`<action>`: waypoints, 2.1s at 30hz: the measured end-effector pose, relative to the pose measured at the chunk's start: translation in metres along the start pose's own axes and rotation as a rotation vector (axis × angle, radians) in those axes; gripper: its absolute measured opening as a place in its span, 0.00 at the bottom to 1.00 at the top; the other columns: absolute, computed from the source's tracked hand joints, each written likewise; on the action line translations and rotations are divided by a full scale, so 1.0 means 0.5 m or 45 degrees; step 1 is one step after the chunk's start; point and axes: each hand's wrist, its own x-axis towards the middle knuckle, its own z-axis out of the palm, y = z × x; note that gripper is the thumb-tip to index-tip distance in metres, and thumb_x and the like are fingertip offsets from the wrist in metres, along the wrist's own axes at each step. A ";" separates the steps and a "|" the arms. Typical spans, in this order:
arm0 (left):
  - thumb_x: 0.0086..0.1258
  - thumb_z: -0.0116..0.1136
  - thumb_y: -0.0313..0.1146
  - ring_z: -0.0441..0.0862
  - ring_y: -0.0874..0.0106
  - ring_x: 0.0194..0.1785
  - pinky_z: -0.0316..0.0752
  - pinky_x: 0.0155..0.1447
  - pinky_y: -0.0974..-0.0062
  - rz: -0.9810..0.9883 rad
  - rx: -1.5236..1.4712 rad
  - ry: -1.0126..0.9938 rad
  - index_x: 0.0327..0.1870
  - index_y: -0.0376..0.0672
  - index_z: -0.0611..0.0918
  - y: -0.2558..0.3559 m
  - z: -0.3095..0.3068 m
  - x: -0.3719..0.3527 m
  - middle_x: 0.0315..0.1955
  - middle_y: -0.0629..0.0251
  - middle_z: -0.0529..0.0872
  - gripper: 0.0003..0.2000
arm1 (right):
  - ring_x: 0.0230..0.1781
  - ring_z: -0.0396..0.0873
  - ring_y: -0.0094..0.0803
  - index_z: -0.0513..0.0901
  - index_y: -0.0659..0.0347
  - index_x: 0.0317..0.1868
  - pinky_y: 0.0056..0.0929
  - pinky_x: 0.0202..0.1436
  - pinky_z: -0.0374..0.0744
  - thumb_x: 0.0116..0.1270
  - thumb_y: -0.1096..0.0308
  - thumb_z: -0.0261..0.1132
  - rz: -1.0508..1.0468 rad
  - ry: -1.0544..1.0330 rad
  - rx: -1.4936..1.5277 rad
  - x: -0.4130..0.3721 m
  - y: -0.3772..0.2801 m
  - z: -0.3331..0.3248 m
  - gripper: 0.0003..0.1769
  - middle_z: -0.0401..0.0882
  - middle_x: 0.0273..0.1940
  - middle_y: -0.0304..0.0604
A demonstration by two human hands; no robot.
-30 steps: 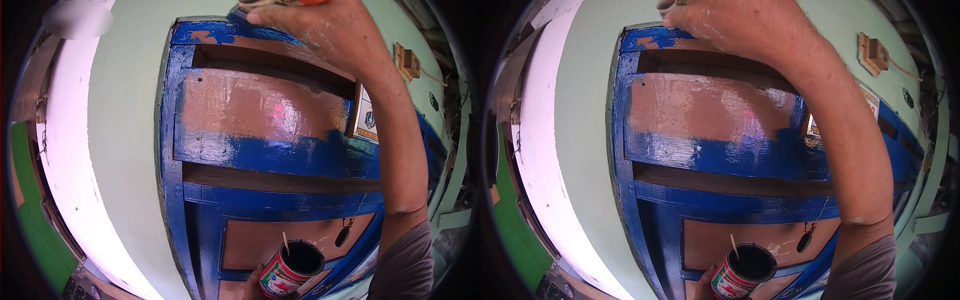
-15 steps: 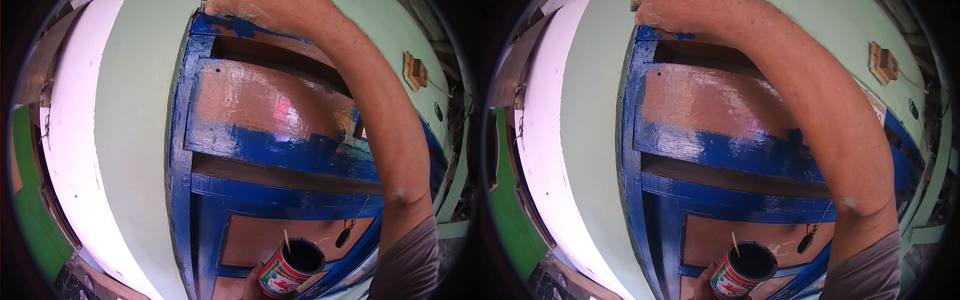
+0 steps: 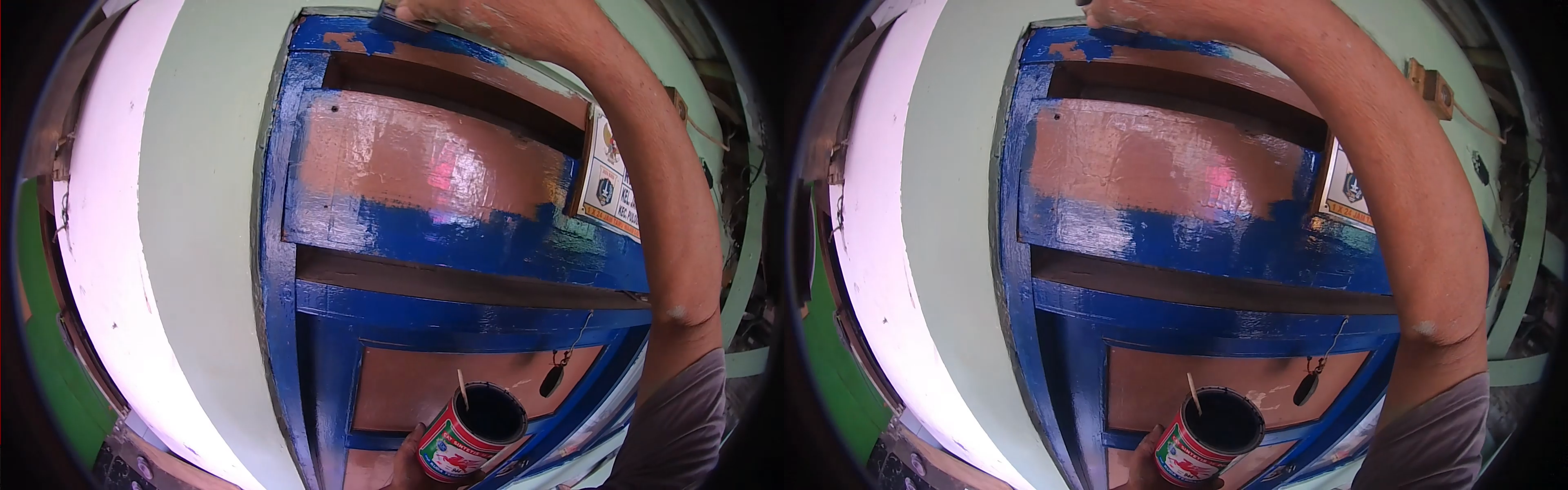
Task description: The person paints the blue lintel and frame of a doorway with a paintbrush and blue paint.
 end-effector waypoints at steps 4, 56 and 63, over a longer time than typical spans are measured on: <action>0.71 0.55 0.72 0.78 0.50 0.71 0.86 0.58 0.43 0.114 0.149 0.020 0.78 0.51 0.71 -0.009 0.023 0.000 0.73 0.55 0.76 0.42 | 0.38 0.85 0.32 0.90 0.64 0.51 0.36 0.48 0.82 0.69 0.65 0.73 0.082 -0.140 0.018 -0.013 0.013 -0.024 0.15 0.89 0.38 0.47; 0.77 0.54 0.61 0.69 0.53 0.77 0.64 0.80 0.49 0.133 0.513 0.012 0.81 0.44 0.63 -0.035 -0.006 0.039 0.74 0.51 0.73 0.39 | 0.46 0.89 0.34 0.92 0.58 0.52 0.31 0.50 0.88 0.66 0.60 0.79 0.012 -0.185 0.204 -0.222 0.294 -0.135 0.17 0.91 0.42 0.46; 0.77 0.51 0.65 0.70 0.51 0.76 0.66 0.78 0.49 0.006 0.291 0.125 0.79 0.44 0.65 -0.033 0.026 0.032 0.74 0.50 0.73 0.40 | 0.47 0.89 0.33 0.92 0.59 0.50 0.32 0.52 0.88 0.68 0.60 0.78 -0.278 -0.109 0.236 -0.207 0.313 -0.089 0.15 0.91 0.43 0.47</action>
